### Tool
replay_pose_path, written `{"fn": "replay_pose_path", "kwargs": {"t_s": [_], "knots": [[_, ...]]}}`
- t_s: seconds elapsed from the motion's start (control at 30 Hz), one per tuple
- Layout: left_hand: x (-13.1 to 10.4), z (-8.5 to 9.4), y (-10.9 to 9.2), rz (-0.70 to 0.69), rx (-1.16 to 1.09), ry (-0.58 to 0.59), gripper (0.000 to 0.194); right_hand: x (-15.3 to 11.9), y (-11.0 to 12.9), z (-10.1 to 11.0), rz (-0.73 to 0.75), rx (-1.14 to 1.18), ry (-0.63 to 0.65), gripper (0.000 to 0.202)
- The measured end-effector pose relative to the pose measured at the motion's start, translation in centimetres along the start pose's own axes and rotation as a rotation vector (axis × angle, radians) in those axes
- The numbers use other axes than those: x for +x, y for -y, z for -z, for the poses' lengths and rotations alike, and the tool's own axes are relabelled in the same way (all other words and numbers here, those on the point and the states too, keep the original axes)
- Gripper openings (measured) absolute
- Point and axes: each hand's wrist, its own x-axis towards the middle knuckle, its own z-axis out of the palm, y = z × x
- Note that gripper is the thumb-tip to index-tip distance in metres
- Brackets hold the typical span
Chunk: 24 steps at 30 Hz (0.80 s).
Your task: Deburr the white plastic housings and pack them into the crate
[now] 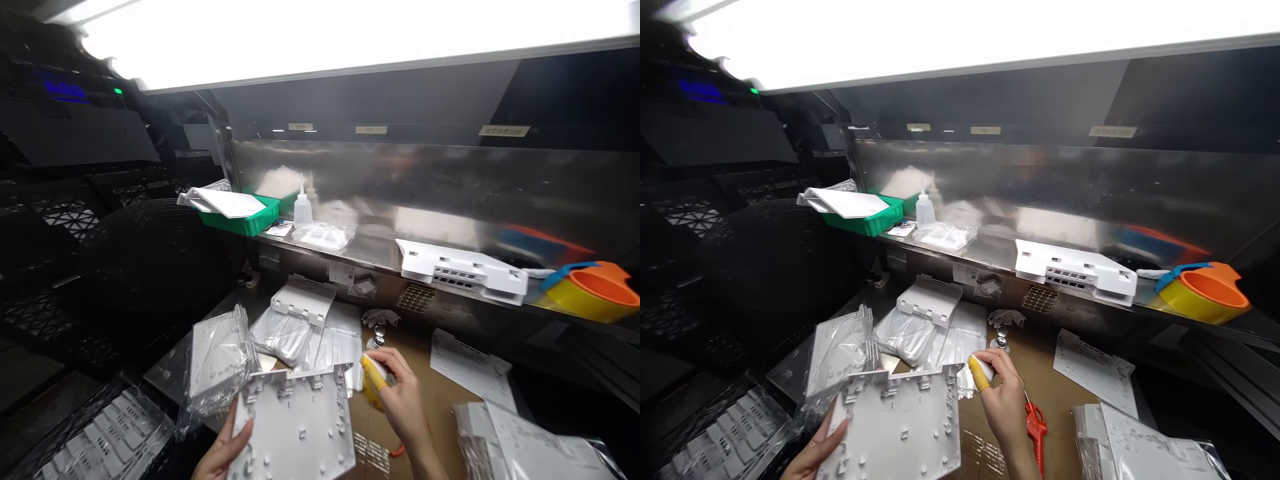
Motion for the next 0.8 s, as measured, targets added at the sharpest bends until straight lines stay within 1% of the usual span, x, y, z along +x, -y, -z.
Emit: {"fn": "replay_pose_path", "kwargs": {"t_s": [0.07,0.13,0.2,0.23,0.3,0.4,0.47,0.57,0.67,0.73,0.8], "knots": [[-0.1,-1.4,1.1,0.002,0.058,0.013,0.096,-1.0,1.9,-0.8,0.043,0.036,0.012,0.010],[-0.2,-3.3,2.2,0.010,0.067,0.077,0.082,-2.1,4.2,-1.9,0.109,0.095,0.058,0.007],[-0.4,-4.9,3.1,-0.051,0.099,0.140,0.061,-2.9,6.1,-3.3,0.168,0.160,0.101,0.006],[-0.6,-5.5,3.5,-0.097,0.133,0.163,0.053,-3.2,6.7,-3.9,0.188,0.185,0.108,0.007],[-0.8,-6.3,4.0,-0.180,0.216,0.187,0.047,-3.5,7.0,-4.6,0.201,0.199,0.084,0.009],[-0.9,-6.5,4.5,-0.253,0.314,0.192,0.045,-3.7,6.2,-4.7,0.174,0.159,0.033,0.008],[-0.8,-6.3,4.7,-0.307,0.399,0.184,0.044,-3.9,5.7,-4.5,0.192,0.129,0.006,0.011],[-0.4,-6.0,5.3,-0.373,0.489,0.161,0.044,-4.5,5.3,-4.5,0.290,0.067,-0.019,0.018],[0.1,-5.7,6.1,-0.446,0.518,0.115,0.045,-4.8,4.7,-4.8,0.372,-0.020,0.003,0.024],[0.5,-5.4,6.5,-0.495,0.527,0.091,0.045,-4.7,4.2,-4.9,0.353,-0.052,-0.005,0.025],[0.8,-5.2,6.8,-0.520,0.528,0.080,0.044,-4.6,3.6,-5.0,0.305,-0.048,-0.026,0.023]]}}
